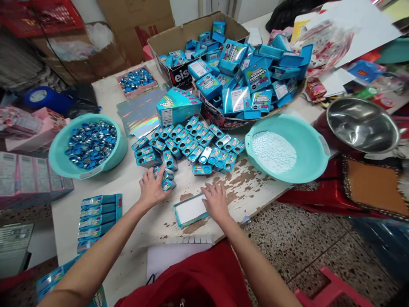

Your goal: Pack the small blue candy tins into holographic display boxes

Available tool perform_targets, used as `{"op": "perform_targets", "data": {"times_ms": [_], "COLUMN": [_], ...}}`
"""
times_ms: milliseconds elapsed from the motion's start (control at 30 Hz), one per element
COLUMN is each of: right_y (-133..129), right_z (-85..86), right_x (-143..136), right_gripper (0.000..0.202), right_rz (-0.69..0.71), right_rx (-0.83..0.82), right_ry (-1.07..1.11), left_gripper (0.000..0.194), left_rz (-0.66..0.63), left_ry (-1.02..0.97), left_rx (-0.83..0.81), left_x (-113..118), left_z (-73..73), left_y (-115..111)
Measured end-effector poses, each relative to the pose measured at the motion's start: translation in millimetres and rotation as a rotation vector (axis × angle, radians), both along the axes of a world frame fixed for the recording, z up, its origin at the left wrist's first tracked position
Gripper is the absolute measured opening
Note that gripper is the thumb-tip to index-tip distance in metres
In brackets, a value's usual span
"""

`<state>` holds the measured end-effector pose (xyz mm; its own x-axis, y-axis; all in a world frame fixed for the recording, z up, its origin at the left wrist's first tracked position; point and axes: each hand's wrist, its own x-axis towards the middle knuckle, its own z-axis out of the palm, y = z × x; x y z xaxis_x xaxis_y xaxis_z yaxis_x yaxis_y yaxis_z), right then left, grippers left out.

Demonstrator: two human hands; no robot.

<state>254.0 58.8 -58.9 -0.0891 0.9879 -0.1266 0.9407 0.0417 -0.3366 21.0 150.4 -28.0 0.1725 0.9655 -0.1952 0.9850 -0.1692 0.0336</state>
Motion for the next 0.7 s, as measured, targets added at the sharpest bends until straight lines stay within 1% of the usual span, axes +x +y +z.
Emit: {"op": "perform_targets", "data": {"times_ms": [33,100,133,200,233,300,367,400,467,500,533,633,700], "right_y": [3.4,8.2,8.2,2.7,-1.9,-11.5,-18.3,-20.4,-22.4,-22.9,-23.4,-25.5,-27.6], "right_z": [0.1,-0.3,-0.5,-0.8,-1.0,-1.7,-3.5,-4.7,-7.7,-9.3,-10.8,-15.0,-17.4], "right_x": [3.5,7.4,8.5,9.2,8.3,3.1,-5.2,-9.5,-16.5,-19.0,-21.0,-27.3,-32.9], "right_gripper": [0.024,0.015,0.013,0.016,0.018,0.021,0.022,0.022,0.020,0.020,0.019,0.018,0.018], "right_rz": [0.053,0.088,0.072,0.008,-0.020,-0.056,-0.089,-0.111,-0.159,-0.179,-0.198,-0.243,-0.269], "right_rx": [-0.069,-0.197,-0.246,-0.295,-0.303,-0.304,-0.299,-0.299,-0.300,-0.299,-0.295,-0.272,-0.257], "right_ry": [-0.071,-0.169,-0.195,-0.208,-0.202,-0.181,-0.160,-0.150,-0.130,-0.116,-0.101,-0.059,-0.036], "left_gripper": [0.081,0.079,0.079,0.081,0.082,0.084,0.085,0.085,0.085,0.085,0.086,0.084,0.081], "left_rz": [0.016,0.091,0.139,0.203,0.201,0.137,0.046,0.010,-0.030,-0.043,-0.056,-0.115,-0.170], "left_ry": [-0.011,-0.053,-0.089,-0.217,-0.311,-0.525,-0.677,-0.698,-0.630,-0.562,-0.481,-0.233,-0.108], "left_rx": [-0.001,0.003,0.012,0.037,0.038,-0.028,-0.182,-0.267,-0.395,-0.421,-0.413,-0.239,-0.112], "left_x": [-0.1,-3.5,-6.2,-10.8,-11.1,-5.5,8.6,17.8,36.7,45.3,52.8,68.2,72.4], "left_z": [3.4,14.4,21.5,36.4,42.8,50.1,48.1,44.1,33.2,28.0,23.7,17.0,15.0], "left_y": [-0.9,-5.1,-8.6,-17.1,-21.7,-29.5,-33.6,-33.6,-30.3,-27.6,-25.0,-21.4,-25.1]}}
